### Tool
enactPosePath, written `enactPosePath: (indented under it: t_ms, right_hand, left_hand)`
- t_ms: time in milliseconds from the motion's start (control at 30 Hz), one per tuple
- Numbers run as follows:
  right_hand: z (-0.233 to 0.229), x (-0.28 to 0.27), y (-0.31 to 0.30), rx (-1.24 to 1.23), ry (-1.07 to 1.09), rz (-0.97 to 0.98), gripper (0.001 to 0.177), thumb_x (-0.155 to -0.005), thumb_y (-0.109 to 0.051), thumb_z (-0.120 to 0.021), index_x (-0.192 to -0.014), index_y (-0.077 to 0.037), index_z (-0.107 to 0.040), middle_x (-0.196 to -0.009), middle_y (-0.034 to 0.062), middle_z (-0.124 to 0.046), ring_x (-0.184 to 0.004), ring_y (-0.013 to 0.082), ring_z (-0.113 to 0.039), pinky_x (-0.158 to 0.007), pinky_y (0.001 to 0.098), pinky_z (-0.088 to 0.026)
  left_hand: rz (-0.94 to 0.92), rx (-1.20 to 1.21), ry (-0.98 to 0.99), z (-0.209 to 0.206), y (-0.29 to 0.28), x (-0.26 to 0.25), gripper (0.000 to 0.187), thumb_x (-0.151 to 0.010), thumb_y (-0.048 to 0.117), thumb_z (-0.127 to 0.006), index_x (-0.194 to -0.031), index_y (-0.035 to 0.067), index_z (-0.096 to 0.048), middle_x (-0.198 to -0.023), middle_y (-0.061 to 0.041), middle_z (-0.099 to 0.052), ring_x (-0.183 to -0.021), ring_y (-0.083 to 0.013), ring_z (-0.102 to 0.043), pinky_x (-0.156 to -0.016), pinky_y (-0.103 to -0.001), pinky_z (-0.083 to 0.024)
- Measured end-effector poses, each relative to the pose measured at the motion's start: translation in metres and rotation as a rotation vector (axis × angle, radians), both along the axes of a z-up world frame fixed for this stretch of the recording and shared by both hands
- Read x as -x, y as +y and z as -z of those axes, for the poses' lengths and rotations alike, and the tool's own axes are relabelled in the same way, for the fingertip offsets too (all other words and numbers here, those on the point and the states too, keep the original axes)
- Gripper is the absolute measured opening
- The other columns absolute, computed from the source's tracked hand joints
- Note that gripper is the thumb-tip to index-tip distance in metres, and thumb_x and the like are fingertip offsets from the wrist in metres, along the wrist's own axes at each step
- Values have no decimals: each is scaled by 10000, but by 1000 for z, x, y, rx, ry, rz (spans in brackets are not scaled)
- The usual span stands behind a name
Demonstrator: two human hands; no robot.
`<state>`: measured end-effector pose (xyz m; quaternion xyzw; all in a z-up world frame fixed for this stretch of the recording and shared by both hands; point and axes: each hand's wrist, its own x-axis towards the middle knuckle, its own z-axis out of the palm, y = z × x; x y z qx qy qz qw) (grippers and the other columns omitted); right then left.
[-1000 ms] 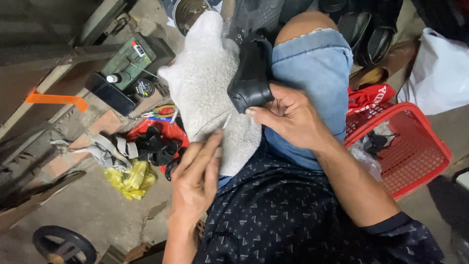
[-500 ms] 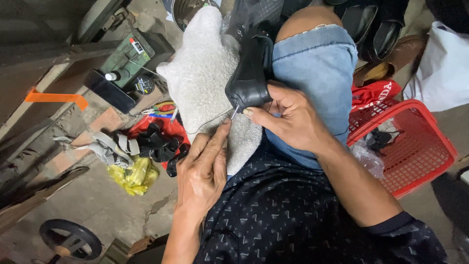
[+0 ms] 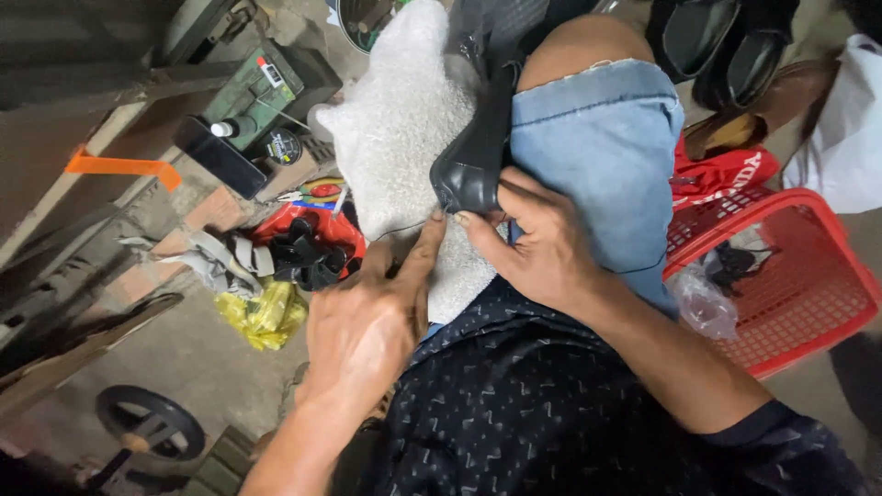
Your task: The person is sewing a black shoe using a needle and thread. They hold the shoe on their lap and repeatedly push the needle through the sole and upper, pulling the thread tight to secure the stitches.
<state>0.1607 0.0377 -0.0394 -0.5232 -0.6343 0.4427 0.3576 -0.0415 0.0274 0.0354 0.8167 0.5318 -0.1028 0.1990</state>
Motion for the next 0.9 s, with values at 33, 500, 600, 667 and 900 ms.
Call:
enactPosePath:
  t_ms: [33,500,600,667,900]
  right_hand:
    - [0,1,0,-28,-5,-2,133,-968,-65,-666,-905,30,-597,-865,90,-567,-661,191,-615,-569,340,-490]
    - [7,2,0,-71,-25,-4,193,-974,-61,-589,-1128,42,-644,-1011,144,-627,-882,328,-653,-796,426,-539]
    - [2,1,-3,-58,0,11,92,-994,-93,-636,-990,-3,-622,-857,79,-524,-682,217,-574,-655,378,-464]
    - [-10,1,-12,4,49,-23,113,-969,-118,-691,-1021,-18,-705,-939,47,-638,-563,120,-557,-462,291,-445]
    - [-56,-40,-17,176,142,-127,287,-988,-192,-622,-1223,-38,-680,-1297,117,-627,-1048,161,-676,-894,250,-592]
  left_hand:
    - [49,26,68,-3,3,-3,591,-1006,236,-545,-1575,288,-394,-1287,-130,-630,-338,-244,-584,-271,-435,-513]
    - [86,-185,238,27,5,-24,567,-922,217,-560,-1489,240,-535,-1037,-97,-622,-335,-311,-559,-284,-463,-473]
    - [6,54,83,7,13,-8,580,-969,268,-529,-1545,291,-466,-1226,-115,-624,-472,-413,-654,-408,-561,-551]
    - [55,-95,-199,-7,8,9,432,-1016,154,-632,-1441,230,-614,-1225,-115,-719,-664,-240,-700,-519,-426,-588]
    - [-83,-22,-261,-10,-7,61,489,-1000,2,-543,-1436,201,-639,-1052,11,-641,-715,-170,-578,-543,-328,-423]
